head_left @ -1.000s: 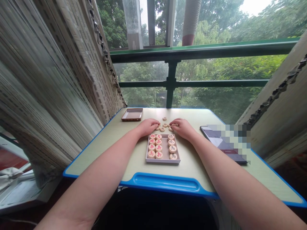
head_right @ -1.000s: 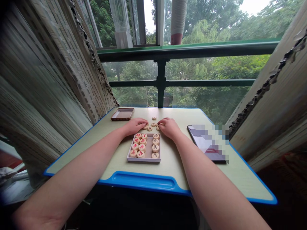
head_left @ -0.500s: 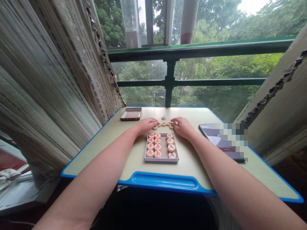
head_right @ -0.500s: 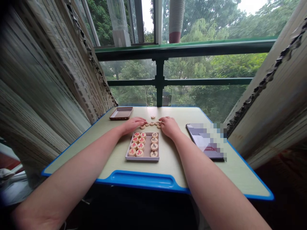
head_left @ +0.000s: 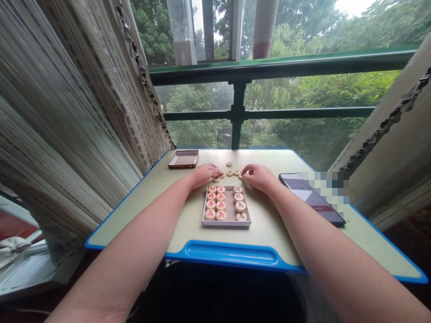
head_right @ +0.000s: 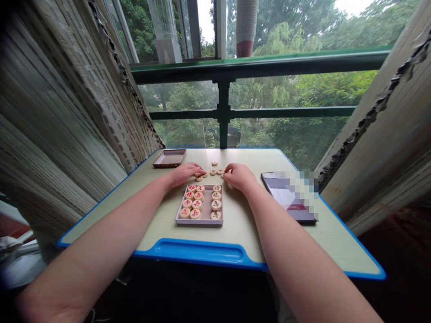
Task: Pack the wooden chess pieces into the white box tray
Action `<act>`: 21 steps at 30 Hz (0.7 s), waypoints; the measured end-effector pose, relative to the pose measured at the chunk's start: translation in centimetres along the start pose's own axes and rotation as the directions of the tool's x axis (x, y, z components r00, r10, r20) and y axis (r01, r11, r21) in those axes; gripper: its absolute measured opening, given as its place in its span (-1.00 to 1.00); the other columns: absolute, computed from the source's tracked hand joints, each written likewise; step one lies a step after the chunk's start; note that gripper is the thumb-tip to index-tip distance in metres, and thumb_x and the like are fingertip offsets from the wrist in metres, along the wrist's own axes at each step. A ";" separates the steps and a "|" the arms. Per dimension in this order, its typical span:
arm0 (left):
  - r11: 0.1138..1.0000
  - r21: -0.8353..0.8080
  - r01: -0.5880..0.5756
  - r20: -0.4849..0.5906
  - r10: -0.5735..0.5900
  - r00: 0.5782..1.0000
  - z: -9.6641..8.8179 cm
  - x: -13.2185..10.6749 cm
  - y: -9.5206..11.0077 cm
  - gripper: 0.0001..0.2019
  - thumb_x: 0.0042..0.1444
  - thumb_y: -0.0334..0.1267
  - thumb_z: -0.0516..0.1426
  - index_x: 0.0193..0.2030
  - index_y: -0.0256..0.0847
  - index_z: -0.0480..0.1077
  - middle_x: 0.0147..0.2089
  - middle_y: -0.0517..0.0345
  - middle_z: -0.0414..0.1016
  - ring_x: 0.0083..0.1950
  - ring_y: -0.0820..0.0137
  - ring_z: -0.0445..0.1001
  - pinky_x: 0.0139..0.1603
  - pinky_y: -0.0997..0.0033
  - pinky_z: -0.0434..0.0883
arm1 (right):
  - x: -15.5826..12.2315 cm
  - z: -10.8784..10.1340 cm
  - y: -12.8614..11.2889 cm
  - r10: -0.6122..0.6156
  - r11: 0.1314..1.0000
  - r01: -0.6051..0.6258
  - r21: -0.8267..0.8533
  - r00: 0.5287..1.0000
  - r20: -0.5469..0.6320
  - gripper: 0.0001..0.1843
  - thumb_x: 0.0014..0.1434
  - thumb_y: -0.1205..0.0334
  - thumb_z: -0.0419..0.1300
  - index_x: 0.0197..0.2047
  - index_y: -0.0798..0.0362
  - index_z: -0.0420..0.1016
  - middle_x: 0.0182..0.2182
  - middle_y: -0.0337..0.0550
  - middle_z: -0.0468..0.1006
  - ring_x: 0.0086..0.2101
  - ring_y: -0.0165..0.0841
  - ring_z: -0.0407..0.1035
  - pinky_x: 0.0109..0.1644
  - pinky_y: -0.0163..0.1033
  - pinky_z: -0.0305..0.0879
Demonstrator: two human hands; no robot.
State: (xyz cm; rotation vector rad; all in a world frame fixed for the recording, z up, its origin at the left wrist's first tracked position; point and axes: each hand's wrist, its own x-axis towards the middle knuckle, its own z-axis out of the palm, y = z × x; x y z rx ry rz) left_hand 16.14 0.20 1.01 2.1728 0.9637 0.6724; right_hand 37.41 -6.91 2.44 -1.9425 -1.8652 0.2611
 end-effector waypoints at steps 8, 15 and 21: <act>1.000 0.009 -0.028 -0.007 0.028 1.000 0.3 -0.4 0.8 -0.60 0.17 -0.12 -0.08 -0.15 -0.29 0.50 -0.04 -0.04 0.49 0.02 0.28 0.41 0.10 0.29 0.33 | 0.2 0.1 0.1 -0.048 0.998 0.048 -0.050 0.999 0.004 -0.74 -0.02 0.16 0.14 -0.26 0.00 0.56 -0.33 -0.11 0.49 -0.36 -0.33 0.33 -0.34 -0.31 0.17; 0.995 0.100 -0.009 0.004 0.009 1.000 0.2 -0.5 1.3 -0.61 0.15 -0.09 -0.04 -0.28 -0.27 0.55 -0.08 -0.06 0.47 -0.09 0.30 0.44 0.05 0.32 0.36 | 0.3 0.2 0.1 -0.079 0.994 0.078 -0.078 0.997 -0.012 -0.75 -0.02 0.14 0.17 -0.26 -0.01 0.56 -0.24 -0.09 0.46 -0.34 -0.34 0.35 -0.27 -0.30 0.21; 0.985 0.145 -0.097 -0.005 0.099 0.995 0.0 -0.7 1.6 -0.58 0.16 -0.03 -0.06 -0.17 -0.25 0.51 -0.12 -0.03 0.48 -0.06 0.29 0.43 0.04 0.32 0.34 | 0.0 -0.3 0.1 -0.018 0.981 0.031 -0.193 0.998 0.067 -0.70 -0.08 0.07 0.21 -0.29 0.05 0.54 -0.31 -0.04 0.52 -0.32 -0.26 0.37 -0.37 -0.28 0.18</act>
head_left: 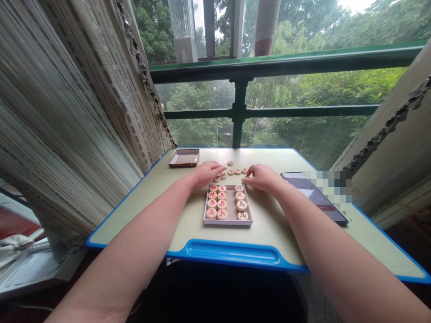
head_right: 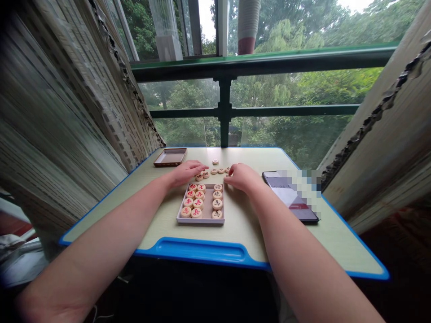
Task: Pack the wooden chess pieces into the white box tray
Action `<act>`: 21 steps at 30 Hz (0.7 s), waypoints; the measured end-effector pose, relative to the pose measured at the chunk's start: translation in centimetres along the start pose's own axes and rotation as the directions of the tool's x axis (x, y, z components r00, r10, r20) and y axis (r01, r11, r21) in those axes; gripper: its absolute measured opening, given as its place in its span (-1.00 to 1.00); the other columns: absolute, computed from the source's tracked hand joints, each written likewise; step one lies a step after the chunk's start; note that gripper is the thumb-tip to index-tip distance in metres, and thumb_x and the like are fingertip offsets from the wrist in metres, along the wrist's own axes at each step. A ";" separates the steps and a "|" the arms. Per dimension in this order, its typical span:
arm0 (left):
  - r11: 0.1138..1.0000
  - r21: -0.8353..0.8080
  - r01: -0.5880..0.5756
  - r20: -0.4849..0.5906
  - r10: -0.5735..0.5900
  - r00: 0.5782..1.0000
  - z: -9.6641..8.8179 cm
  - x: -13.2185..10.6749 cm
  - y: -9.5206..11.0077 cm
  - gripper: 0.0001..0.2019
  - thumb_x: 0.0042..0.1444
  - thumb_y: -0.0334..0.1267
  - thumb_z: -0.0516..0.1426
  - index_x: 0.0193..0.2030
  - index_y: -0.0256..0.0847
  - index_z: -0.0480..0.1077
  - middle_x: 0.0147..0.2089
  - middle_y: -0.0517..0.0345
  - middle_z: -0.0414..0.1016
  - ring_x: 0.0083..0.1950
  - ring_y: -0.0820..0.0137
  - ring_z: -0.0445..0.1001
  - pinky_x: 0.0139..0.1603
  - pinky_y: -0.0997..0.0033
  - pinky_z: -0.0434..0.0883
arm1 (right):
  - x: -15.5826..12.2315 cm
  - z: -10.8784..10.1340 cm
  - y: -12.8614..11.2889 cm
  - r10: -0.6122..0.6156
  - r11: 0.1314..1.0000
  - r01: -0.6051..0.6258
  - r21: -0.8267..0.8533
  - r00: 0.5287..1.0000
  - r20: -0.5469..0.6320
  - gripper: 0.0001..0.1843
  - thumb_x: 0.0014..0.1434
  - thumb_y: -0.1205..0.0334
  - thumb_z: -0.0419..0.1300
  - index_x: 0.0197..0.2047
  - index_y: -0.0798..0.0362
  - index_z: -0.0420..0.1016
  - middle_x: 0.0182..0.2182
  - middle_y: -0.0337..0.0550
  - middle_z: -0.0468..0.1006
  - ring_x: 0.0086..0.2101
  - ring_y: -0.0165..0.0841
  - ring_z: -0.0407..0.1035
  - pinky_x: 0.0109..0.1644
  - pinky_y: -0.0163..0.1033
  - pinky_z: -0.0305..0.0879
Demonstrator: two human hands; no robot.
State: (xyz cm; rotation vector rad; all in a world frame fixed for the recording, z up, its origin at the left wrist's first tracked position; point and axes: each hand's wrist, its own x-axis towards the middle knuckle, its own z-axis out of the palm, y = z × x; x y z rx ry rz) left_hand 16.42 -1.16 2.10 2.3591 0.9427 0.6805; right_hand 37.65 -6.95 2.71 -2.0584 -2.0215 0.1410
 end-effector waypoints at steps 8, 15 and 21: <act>0.993 0.111 0.047 -0.157 -0.029 0.987 -0.2 -0.1 -0.3 -0.66 0.10 -0.04 0.04 -0.28 -0.23 0.51 -0.16 0.01 0.50 -0.10 0.28 0.43 0.00 0.27 0.34 | -0.5 -0.5 0.0 -0.025 0.991 0.025 0.129 1.000 0.000 -0.84 -0.06 0.19 0.21 -0.36 0.04 0.53 -0.31 -0.11 0.56 -0.31 -0.30 0.39 -0.31 -0.30 0.21; 0.909 0.362 -0.205 -0.242 0.304 0.921 -0.5 -0.7 1.8 -0.65 -0.05 -0.01 0.20 -0.19 -0.19 0.49 -0.16 0.00 0.46 -0.03 0.22 0.32 0.06 0.18 0.27 | -1.2 -1.0 -2.0 -0.041 0.828 0.103 0.551 0.991 -0.124 -0.62 -0.10 -0.07 0.25 -0.39 0.09 0.42 -0.46 -0.17 0.49 -0.45 -0.41 0.31 -0.42 -0.32 0.19; 0.845 0.419 -0.333 -0.177 0.436 0.882 -0.2 -1.0 3.7 -0.68 0.05 -0.06 0.14 -0.13 -0.20 0.46 -0.18 -0.01 0.47 -0.07 0.25 0.34 0.03 0.20 0.26 | -2.5 -1.6 -3.9 -0.043 0.594 0.005 0.804 0.999 0.026 -0.58 -0.12 -0.11 0.26 -0.42 0.09 0.35 -0.59 -0.32 0.31 -0.59 -0.54 0.12 -0.57 -0.39 0.05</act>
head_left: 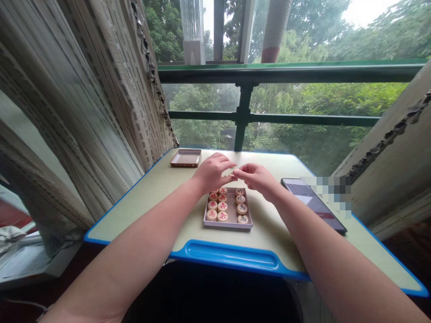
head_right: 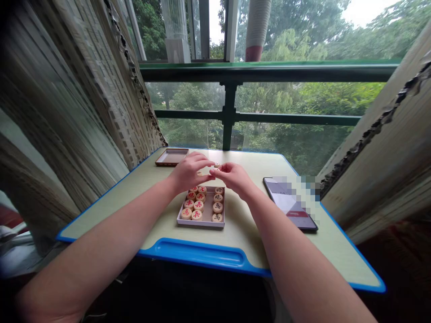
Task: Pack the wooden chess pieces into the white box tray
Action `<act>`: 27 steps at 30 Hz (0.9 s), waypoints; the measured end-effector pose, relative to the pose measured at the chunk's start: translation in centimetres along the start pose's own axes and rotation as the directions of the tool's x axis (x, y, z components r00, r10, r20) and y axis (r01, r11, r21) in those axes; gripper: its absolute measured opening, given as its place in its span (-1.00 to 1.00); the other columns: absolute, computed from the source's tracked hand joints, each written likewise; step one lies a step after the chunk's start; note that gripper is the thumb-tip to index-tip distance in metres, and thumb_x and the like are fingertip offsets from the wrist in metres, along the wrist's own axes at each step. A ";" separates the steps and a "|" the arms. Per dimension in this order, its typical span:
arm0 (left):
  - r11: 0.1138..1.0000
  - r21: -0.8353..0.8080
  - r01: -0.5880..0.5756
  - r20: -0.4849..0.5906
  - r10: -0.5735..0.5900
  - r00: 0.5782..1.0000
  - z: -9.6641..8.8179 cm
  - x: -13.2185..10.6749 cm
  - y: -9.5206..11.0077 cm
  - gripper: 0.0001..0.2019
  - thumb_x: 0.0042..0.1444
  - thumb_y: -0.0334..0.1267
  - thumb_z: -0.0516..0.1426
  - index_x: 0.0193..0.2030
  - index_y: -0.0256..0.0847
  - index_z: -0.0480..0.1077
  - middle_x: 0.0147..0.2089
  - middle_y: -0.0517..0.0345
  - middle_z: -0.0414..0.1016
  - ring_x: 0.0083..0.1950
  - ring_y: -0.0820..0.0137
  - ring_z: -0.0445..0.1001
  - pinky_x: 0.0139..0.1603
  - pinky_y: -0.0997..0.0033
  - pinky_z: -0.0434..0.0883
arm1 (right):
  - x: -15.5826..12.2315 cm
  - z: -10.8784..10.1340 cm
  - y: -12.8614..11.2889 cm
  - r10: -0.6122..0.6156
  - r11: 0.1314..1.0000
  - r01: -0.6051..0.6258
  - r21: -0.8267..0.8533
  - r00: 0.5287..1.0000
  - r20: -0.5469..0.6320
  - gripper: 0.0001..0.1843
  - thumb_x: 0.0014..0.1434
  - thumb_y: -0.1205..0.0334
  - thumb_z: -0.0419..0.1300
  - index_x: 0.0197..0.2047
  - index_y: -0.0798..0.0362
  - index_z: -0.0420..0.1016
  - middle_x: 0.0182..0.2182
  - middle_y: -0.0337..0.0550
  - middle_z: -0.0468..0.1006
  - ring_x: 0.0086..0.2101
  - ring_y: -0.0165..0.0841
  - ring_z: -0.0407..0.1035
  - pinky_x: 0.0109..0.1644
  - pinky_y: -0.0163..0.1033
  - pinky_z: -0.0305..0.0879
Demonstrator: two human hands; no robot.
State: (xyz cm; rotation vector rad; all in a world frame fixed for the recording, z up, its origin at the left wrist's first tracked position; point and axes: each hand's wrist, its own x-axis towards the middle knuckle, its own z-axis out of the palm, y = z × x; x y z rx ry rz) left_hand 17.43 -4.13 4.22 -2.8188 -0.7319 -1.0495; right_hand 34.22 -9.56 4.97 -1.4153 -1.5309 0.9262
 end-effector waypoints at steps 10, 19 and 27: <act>0.999 0.019 0.043 0.004 -0.043 0.999 -0.3 -0.2 -0.2 -0.83 0.07 -0.24 0.14 -0.20 -0.21 0.43 -0.23 0.06 0.49 -0.10 0.28 0.35 -0.02 0.28 0.27 | 0.1 0.3 0.3 -0.021 0.956 0.018 0.293 1.000 0.008 -0.70 -0.10 0.11 0.25 -0.31 0.11 0.39 -0.50 -0.27 0.39 -0.57 -0.55 0.14 -0.57 -0.39 0.01; 0.999 0.007 0.042 0.054 -0.042 0.998 -0.3 -0.2 0.3 -0.77 0.00 -0.13 0.19 -0.25 -0.23 0.42 -0.26 0.06 0.47 -0.13 0.28 0.36 -0.06 0.30 0.25 | 0.1 0.1 0.1 -0.038 0.967 0.045 0.250 0.999 -0.034 -0.79 -0.15 0.21 0.26 -0.39 0.13 0.44 -0.58 -0.29 0.37 -0.60 -0.55 0.12 -0.56 -0.38 0.03; 0.996 -0.063 0.059 0.078 -0.054 0.995 -0.2 -0.2 0.6 -0.77 -0.05 -0.10 0.21 -0.39 -0.25 0.44 -0.36 0.10 0.49 -0.25 0.34 0.39 -0.19 0.35 0.29 | 0.7 -0.4 0.6 0.030 0.982 -0.008 0.189 0.993 -0.118 -0.72 -0.07 0.30 0.19 -0.22 0.10 0.31 -0.59 -0.30 0.39 -0.65 -0.56 0.11 -0.59 -0.40 0.04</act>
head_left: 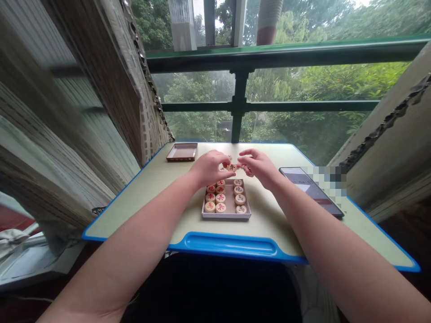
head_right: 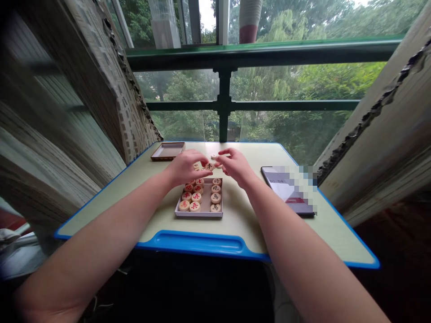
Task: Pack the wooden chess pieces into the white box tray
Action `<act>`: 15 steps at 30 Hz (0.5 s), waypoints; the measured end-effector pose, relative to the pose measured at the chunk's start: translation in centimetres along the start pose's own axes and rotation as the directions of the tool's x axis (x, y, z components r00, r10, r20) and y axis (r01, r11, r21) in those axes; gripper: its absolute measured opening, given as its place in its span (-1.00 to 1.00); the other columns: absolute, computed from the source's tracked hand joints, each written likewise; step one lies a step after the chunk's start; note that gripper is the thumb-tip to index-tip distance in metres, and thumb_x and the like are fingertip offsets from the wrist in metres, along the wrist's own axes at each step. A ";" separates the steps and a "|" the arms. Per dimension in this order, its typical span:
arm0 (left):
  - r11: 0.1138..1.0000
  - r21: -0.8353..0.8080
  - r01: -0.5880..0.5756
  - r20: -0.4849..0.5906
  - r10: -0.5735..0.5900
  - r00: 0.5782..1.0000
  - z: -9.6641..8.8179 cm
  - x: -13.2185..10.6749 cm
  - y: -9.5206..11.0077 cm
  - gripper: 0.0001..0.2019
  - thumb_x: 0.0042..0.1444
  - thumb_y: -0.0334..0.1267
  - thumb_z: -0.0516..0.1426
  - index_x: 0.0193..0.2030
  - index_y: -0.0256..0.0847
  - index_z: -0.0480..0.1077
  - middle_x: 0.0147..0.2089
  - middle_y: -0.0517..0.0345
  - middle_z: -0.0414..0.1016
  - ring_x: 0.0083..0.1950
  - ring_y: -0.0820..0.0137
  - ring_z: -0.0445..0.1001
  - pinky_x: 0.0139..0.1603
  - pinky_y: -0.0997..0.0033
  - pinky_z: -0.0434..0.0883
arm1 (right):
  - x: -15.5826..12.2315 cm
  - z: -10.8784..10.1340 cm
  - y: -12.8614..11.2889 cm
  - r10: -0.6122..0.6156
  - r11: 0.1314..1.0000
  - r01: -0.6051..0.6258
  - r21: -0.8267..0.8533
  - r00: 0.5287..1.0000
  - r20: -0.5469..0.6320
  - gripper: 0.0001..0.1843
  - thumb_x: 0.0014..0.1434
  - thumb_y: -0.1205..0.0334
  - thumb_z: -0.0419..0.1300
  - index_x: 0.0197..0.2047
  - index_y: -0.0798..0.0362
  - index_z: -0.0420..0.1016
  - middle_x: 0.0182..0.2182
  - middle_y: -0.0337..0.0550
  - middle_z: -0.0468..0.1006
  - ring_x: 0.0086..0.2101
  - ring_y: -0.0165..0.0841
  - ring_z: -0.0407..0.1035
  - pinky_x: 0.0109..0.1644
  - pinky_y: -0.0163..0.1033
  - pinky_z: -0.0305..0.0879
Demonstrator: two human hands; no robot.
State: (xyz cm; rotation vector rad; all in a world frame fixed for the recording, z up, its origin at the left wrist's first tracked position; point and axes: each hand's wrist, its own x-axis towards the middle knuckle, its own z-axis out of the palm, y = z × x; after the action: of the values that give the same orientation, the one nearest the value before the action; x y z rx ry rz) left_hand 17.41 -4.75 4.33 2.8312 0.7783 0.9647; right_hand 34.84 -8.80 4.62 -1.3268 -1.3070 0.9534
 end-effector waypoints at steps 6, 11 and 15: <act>0.976 -0.206 0.075 0.157 -0.042 0.987 -1.1 0.0 1.2 -0.68 -0.14 -0.03 0.25 -0.40 -0.28 0.46 -0.42 0.15 0.48 -0.38 0.45 0.38 -0.37 0.48 0.28 | 0.4 -1.0 0.4 0.107 0.918 -0.085 -0.387 0.994 0.036 -0.87 -0.01 0.26 0.17 -0.35 0.13 0.42 -0.64 -0.29 0.35 -0.66 -0.55 0.13 -0.62 -0.41 0.00; 0.965 -0.201 0.166 0.156 -0.136 0.978 -1.6 0.0 0.6 -0.69 -0.16 -0.06 0.25 -0.40 -0.30 0.46 -0.41 0.13 0.48 -0.39 0.45 0.39 -0.39 0.48 0.29 | -0.2 -1.9 -0.1 0.339 0.856 -0.201 -0.476 0.914 0.223 -0.89 0.01 0.27 0.19 -0.43 0.15 0.41 -0.61 -0.21 0.43 -0.71 -0.55 0.17 -0.69 -0.40 -0.02; 0.950 -0.180 0.257 0.204 -0.219 0.954 -1.3 -0.2 -0.4 -0.68 -0.17 -0.07 0.25 -0.38 -0.31 0.46 -0.41 0.12 0.49 -0.38 0.44 0.40 -0.39 0.49 0.30 | -0.6 -1.9 -0.4 0.394 0.848 -0.227 -0.479 0.875 0.282 -0.90 0.02 0.30 0.19 -0.47 0.17 0.42 -0.60 -0.16 0.48 -0.68 -0.51 0.26 -0.68 -0.42 0.09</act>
State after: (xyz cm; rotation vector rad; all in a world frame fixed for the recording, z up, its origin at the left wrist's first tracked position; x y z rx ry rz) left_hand 16.31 -4.61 5.19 2.5314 0.9156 0.6958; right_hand 36.50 -9.70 5.31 -1.8133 -1.6943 1.2350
